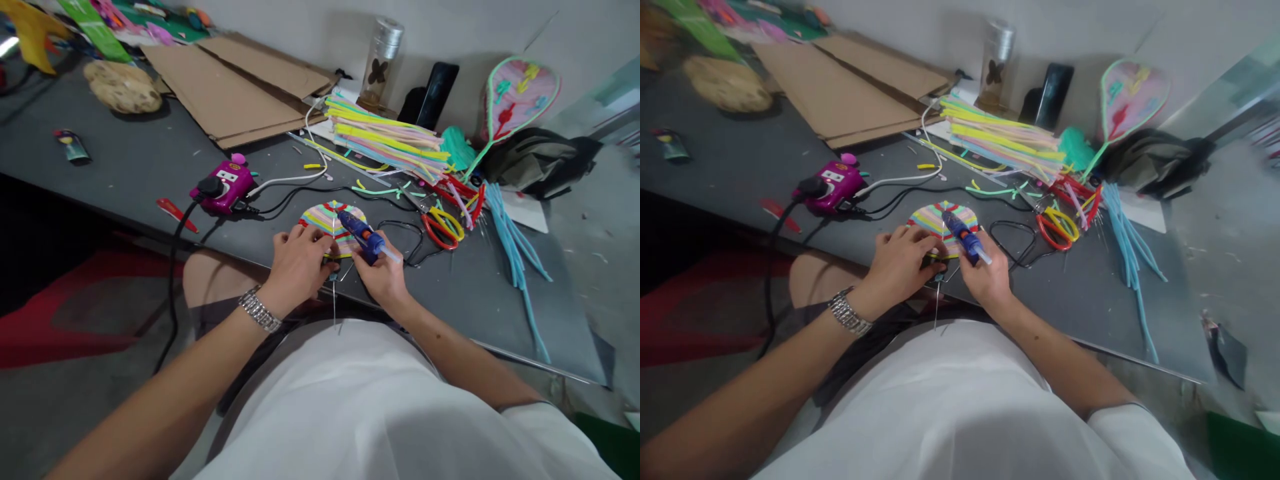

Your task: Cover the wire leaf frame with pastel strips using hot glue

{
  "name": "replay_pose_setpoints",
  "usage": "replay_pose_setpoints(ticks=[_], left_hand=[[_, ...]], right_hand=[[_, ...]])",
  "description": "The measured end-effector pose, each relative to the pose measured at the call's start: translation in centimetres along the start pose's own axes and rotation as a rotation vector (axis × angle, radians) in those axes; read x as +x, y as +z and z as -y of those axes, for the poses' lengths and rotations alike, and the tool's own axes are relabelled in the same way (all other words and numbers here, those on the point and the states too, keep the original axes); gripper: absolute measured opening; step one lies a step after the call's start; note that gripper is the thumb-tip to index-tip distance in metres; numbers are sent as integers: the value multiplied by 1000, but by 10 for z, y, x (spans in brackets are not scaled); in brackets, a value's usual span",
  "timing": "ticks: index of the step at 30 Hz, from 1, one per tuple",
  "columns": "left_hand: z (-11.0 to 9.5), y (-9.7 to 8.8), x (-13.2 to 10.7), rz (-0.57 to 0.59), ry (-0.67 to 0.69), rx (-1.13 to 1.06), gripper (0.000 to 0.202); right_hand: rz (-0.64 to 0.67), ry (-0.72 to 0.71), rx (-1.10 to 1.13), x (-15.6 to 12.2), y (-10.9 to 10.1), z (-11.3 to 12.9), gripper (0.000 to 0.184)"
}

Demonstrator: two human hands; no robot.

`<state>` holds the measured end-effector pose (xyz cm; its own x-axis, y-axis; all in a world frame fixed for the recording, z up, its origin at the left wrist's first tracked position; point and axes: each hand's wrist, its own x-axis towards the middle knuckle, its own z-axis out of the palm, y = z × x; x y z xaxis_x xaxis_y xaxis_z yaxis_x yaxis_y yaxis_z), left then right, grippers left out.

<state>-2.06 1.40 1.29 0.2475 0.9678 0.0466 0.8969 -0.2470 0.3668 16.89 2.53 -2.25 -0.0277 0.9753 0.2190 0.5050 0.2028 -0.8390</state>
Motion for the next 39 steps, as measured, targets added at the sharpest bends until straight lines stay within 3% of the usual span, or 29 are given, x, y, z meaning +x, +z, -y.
replay_pose_setpoints(ticks=[4,8,18,28,35,39], left_hand=[[0,1,-1,-6,8,20,17],[0,3,-2,-30,17,25,16],[2,5,-4,-57,49,11,14],[1,5,-3,-48,38,33,17],[0,3,-3,-45,33,28,21],[1,6,-3,-59,41,3,20]], right_hand=[[-45,-163,-255,-1,3,4,12],[-54,-240,-332,-3,6,1,8],[-178,25,145,-5,-1,3,19],[-87,-177,-292,-1,1,0,37],[-52,-175,-381,2,4,1,47],[-34,-150,-320,1,0,-3,51]])
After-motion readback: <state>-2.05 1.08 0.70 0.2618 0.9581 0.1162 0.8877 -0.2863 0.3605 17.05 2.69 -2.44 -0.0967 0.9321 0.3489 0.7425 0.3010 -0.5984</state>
